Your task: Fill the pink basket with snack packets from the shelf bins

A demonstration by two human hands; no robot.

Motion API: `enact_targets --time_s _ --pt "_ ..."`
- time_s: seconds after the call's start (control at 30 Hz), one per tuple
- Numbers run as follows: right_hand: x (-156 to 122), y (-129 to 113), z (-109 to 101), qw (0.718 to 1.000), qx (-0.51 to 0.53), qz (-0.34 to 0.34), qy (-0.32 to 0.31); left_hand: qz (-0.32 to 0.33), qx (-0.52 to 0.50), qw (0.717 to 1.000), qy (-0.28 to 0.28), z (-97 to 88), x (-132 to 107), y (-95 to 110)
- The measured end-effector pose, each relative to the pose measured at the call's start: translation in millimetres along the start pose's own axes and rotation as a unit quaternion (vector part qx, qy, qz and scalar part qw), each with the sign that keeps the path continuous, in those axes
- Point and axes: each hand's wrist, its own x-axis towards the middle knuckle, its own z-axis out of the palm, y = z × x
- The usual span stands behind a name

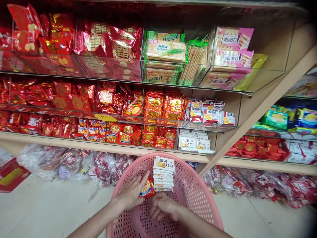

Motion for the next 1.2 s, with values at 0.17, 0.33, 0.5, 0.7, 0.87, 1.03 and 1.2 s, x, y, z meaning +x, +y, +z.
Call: enact_targets --time_s 0.17,0.33,0.5,0.7,0.87,1.03,1.2 --pt "10 4 -3 0.999 0.022 0.035 0.002 0.002 0.044 0.999 0.003 12.4 16 4" --pt "18 5 -6 0.996 0.079 0.040 0.003 -0.009 0.074 0.997 0.003 16.6 21 6" --pt "21 3 -7 0.994 0.107 0.027 -0.006 -0.053 0.074 0.996 -0.001 19.4 26 12" --pt "24 6 -7 0.993 0.112 0.024 -0.019 -0.090 0.102 0.990 0.026 40.0 42 15" --pt "25 5 -5 0.992 0.116 0.021 -0.036 -0.120 0.121 0.984 0.059 51.1 49 7" --pt "26 3 -5 0.990 0.136 0.023 -0.033 -0.132 0.117 0.981 0.075 46.8 47 5" --pt "28 5 -5 0.991 0.126 0.012 -0.041 -0.120 0.113 0.984 0.067 42.0 50 11"
